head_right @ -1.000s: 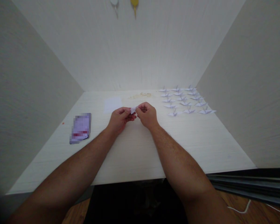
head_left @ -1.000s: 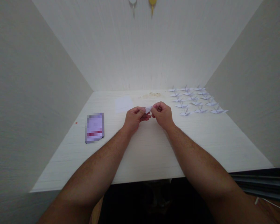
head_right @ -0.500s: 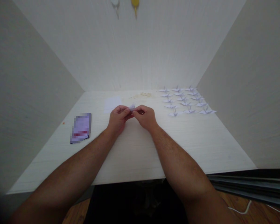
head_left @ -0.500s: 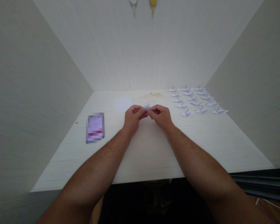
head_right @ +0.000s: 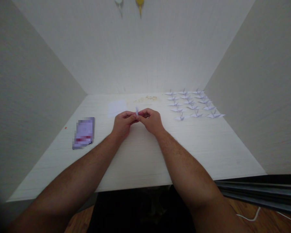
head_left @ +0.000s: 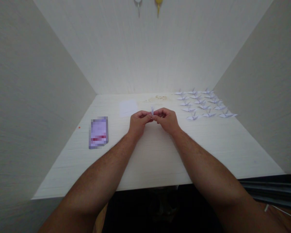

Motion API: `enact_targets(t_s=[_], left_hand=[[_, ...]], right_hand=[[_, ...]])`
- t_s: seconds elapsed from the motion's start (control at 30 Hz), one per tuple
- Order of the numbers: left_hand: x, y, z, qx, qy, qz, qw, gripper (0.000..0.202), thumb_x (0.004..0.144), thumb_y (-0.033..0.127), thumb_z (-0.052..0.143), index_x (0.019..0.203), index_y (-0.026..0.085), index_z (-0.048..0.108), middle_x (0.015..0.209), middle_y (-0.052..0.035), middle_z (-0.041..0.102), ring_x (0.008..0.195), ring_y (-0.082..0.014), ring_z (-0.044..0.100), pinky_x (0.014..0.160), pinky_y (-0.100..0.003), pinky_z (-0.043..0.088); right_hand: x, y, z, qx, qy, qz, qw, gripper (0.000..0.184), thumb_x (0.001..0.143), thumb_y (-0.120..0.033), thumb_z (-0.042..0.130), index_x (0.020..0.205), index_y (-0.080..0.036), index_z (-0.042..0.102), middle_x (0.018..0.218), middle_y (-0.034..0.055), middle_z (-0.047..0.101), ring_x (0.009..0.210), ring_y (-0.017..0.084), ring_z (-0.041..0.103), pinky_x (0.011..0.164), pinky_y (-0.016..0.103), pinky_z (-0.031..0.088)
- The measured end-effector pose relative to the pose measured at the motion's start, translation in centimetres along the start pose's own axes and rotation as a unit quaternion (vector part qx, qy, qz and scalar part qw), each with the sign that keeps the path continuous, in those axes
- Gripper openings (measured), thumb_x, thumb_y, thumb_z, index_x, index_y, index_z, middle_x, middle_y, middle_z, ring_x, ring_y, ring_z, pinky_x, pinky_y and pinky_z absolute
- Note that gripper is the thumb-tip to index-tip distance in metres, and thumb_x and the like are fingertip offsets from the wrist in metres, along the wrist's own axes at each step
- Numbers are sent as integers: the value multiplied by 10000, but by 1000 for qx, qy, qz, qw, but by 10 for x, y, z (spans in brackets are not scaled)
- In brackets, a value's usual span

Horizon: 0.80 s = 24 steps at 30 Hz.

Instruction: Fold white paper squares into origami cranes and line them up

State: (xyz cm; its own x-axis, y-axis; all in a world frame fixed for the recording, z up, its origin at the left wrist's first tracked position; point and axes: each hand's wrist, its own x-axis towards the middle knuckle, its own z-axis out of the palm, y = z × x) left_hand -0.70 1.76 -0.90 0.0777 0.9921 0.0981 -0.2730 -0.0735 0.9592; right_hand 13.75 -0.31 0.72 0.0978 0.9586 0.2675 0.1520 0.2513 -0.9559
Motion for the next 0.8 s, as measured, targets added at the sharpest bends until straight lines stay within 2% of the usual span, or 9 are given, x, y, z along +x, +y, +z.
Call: enact_targets(t_s=[0.23,0.47,0.63,0.8], left_hand=[[-1,1,1,31,3,16,999,240,664,342,804,772,147,714,754,-30,722,674,-131,667,733,-317,587],[-4,5,3,100,7,26,995,235,658,318,810,780,147,706,690,-27,708,635,-142,670,664,-282,556],[-4,7,6,113,11,31,993,188,704,309,768,770,146,703,700,-31,703,633,-145,667,651,-288,564],[-3,6,5,106,15,30,994,191,696,310,775,779,151,708,705,-28,700,633,-137,650,646,-284,562]], right_hand=[[3,3,1,36,-10,25,999,163,668,-298,726,752,-174,661,600,-15,655,500,103,555,488,240,456],[3,6,2,22,0,10,1000,84,683,-245,665,721,-187,618,567,-34,627,497,101,559,492,229,445],[1,4,2,0,5,24,1000,124,728,-301,660,704,-190,610,559,-27,619,505,110,569,488,231,445],[2,9,0,-24,2,7,1000,141,770,-328,640,734,-198,600,613,-31,636,506,101,564,504,234,467]])
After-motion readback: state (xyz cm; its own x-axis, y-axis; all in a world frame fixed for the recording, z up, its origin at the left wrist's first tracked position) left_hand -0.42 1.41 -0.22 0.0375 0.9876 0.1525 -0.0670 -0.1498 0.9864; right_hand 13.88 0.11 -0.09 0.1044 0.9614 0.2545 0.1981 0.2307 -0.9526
